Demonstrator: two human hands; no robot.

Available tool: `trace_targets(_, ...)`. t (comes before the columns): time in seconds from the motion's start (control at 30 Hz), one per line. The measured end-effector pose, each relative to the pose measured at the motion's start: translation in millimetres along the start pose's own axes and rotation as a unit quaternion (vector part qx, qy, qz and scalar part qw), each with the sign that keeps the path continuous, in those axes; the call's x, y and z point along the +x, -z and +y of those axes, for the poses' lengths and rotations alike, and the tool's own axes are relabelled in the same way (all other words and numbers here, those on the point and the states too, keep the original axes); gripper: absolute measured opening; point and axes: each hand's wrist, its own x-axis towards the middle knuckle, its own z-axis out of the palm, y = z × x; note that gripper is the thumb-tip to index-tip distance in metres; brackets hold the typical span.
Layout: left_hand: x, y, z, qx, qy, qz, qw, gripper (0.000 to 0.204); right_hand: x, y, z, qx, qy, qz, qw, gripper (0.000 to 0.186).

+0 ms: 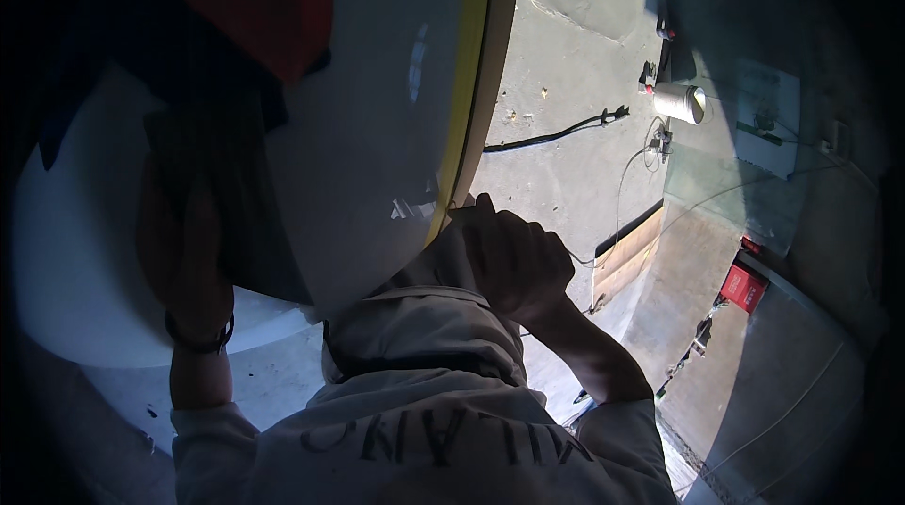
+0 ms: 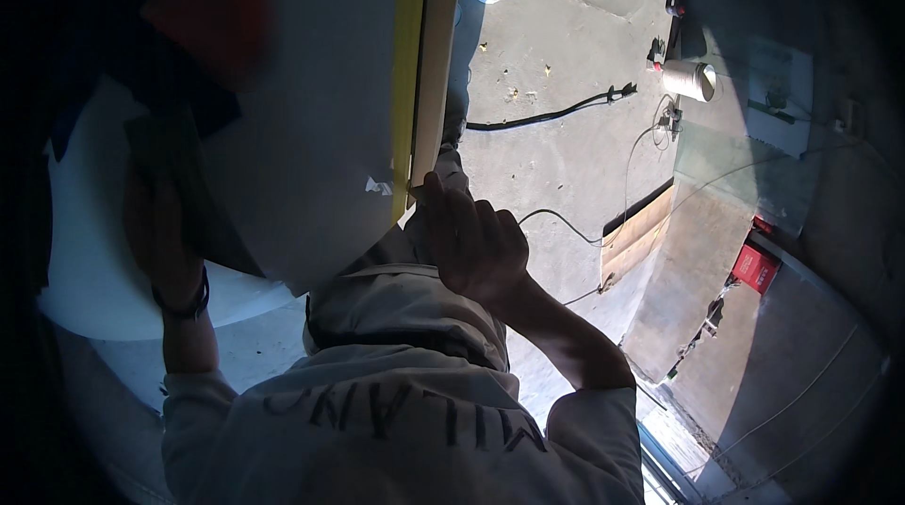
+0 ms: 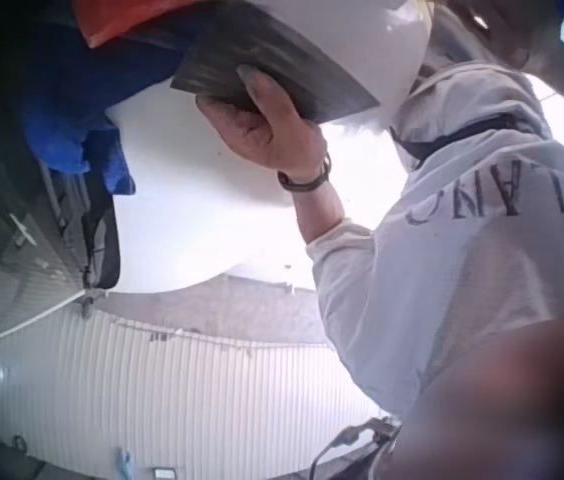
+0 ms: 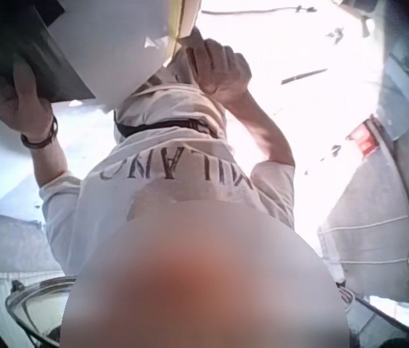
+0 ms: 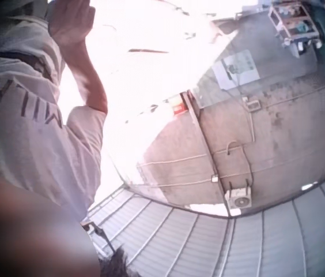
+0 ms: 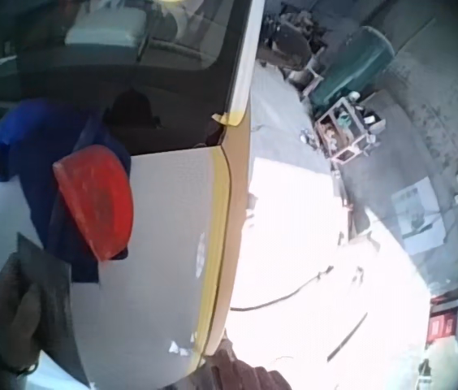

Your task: The person applies body filler to a car fender using a spreader, smoothing the surface and working around the wheel arch. They periodically scrape excess filler from the spreader and continue spreading it evenly across the panel.

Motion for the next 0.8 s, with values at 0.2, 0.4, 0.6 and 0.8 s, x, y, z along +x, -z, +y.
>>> trace_targets(0.2,1,0,3,-0.023,0.017,0.013,1.0,0.044,-33,-6,-15,0.045,0.017,-0.069,0.996,0.031)
trace_targets(0.4,2,-1,5,-0.072,0.055,0.007,0.996,0.043,-44,12,-1,0.14,-0.038,-0.157,0.977,0.049)
trace_targets(0.6,-20,-3,4,-0.086,0.151,-0.035,0.984,0.05,-13,23,49,0.24,-0.123,-0.083,0.959,0.06)
trace_targets(0.8,-33,-6,6,0.064,0.03,-0.046,0.996,0.073,35,24,56,0.192,-0.123,-0.058,0.972,0.078)
